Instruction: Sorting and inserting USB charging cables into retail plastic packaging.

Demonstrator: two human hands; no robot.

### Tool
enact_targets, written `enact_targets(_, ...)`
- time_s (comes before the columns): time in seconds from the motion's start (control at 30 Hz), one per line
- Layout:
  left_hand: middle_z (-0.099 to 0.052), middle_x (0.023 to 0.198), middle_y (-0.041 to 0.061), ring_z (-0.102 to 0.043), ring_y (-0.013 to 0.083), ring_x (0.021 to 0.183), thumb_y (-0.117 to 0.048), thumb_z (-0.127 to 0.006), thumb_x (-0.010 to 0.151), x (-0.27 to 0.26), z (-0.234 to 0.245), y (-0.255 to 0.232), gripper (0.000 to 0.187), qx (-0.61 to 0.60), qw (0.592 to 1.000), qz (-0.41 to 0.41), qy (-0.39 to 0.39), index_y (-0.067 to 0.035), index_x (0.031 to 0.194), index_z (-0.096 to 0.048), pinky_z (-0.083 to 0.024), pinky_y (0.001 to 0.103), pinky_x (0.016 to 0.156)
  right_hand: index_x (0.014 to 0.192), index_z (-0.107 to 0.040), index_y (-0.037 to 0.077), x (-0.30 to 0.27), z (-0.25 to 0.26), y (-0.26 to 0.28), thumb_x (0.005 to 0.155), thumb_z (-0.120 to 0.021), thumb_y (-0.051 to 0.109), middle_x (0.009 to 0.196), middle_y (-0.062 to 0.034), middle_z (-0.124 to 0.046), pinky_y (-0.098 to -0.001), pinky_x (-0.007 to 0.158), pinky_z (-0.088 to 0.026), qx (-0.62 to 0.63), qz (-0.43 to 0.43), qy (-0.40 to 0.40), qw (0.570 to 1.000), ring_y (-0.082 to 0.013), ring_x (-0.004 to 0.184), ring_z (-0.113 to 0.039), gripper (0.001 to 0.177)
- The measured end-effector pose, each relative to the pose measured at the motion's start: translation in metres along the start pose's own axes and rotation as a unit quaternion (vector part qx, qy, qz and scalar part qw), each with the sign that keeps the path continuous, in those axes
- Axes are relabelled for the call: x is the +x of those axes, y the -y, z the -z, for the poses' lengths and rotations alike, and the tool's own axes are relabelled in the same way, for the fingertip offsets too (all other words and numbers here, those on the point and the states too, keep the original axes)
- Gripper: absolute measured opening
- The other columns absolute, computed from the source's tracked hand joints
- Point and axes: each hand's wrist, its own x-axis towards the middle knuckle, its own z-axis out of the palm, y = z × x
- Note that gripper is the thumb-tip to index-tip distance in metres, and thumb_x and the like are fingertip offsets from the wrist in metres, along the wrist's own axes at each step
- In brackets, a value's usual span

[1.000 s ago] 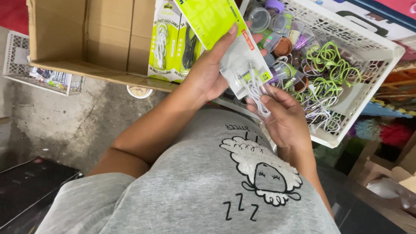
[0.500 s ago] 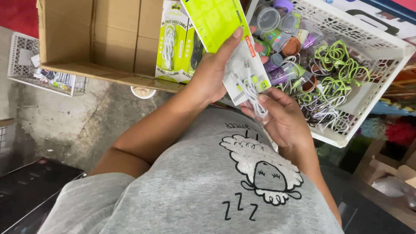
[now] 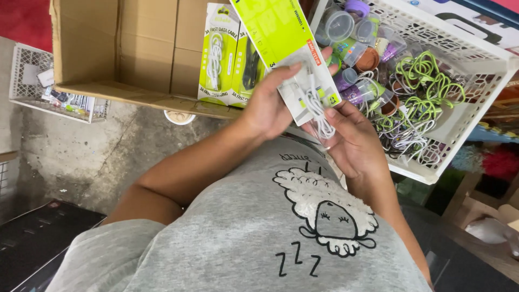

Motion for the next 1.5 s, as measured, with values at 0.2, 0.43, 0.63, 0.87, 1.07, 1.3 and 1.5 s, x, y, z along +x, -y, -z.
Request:
enact_targets(0.2,-0.062,0.134,0.020,-0.060,0.0320,0.126,-0.040,-0.060,0.108,0.006,0.027,0.016,0.055,0.016,0.995,-0.045,-0.084,0.005,0.140,-0.053,-0.053,0.047,0.105,0.135,-0.053,-0.002,0.008,-0.010,-0.012,0.103,-0.062,0.016,0.128,-0.0152,-0.065,-0.0489,0.100,-0.057,0.028,0.009,0.011,1.000,-0.0260,0.112,-0.068,0.038)
enact_targets(0.43,-0.063,0.116,0.011,-0.065,0.0255,0.112,-0.031,-0.068,0.095,0.018,0.036,0.002,0.039,0.023,0.983,-0.023,-0.182,-0.005,0.121,-0.056,-0.061,0.048,0.086,0.151,-0.031,0.016,-0.013,-0.039,0.000,0.082,-0.080,0.009,0.141,-0.0122,-0.043,-0.0401,0.089,-0.059,-0.323,0.254,0.013,0.912,-0.0246,0.110,-0.060,0.086)
enact_targets(0.63,-0.063,0.119,0.014,-0.064,0.0255,0.113,-0.033,-0.070,0.104,0.018,0.040,0.014,0.044,0.054,0.986,-0.034,-0.151,0.004,0.125,-0.059,-0.058,0.042,0.089,0.137,-0.060,0.003,-0.022,-0.046,-0.004,0.086,-0.077,0.002,0.140,-0.0172,-0.057,-0.0431,0.104,-0.055,-0.701,0.434,-0.059,0.563,-0.0378,0.124,-0.062,0.054)
enact_targets(0.87,-0.066,0.112,0.008,-0.065,0.0212,0.106,-0.034,-0.067,0.097,0.015,0.010,0.001,0.040,0.050,0.985,0.003,-0.163,-0.003,0.121,-0.058,-0.060,0.043,0.082,0.131,-0.066,0.000,-0.026,-0.049,0.005,0.085,-0.082,0.003,0.130,-0.0150,-0.065,-0.0412,0.090,-0.055,-0.733,0.473,-0.079,0.482,-0.0333,0.105,-0.064,0.049)
enact_targets(1.07,-0.065,0.113,0.010,-0.066,0.0236,0.107,-0.031,-0.068,0.098,0.018,0.012,0.002,0.039,0.042,0.989,-0.005,-0.144,-0.004,0.124,-0.057,-0.058,0.040,0.084,0.129,-0.068,0.001,-0.028,-0.050,0.009,0.085,-0.084,0.009,0.127,-0.0115,-0.069,-0.0405,0.081,-0.052,-0.759,0.509,-0.086,0.397,-0.0301,0.099,-0.066,0.047)
enact_targets(1.3,-0.066,0.114,0.012,-0.068,0.0266,0.107,-0.035,-0.063,0.101,0.017,0.008,0.001,0.039,0.022,0.994,0.013,-0.107,-0.004,0.124,-0.054,-0.058,0.045,0.086,0.129,-0.071,0.006,-0.029,-0.052,0.008,0.092,-0.082,0.010,0.129,-0.0077,-0.069,-0.0410,0.088,-0.048,-0.759,0.499,-0.108,0.404,-0.0270,0.101,-0.064,0.039)
enact_targets(1.5,-0.067,0.126,0.020,-0.068,0.0320,0.116,-0.040,-0.052,0.108,0.014,0.008,0.004,0.052,0.009,0.997,0.036,-0.073,0.006,0.133,-0.055,-0.059,0.046,0.096,0.131,-0.069,0.003,-0.023,-0.050,0.005,0.096,-0.081,0.010,0.128,-0.0106,-0.064,-0.0436,0.093,-0.044,-0.746,0.514,-0.100,0.412,-0.0296,0.107,-0.061,0.037)
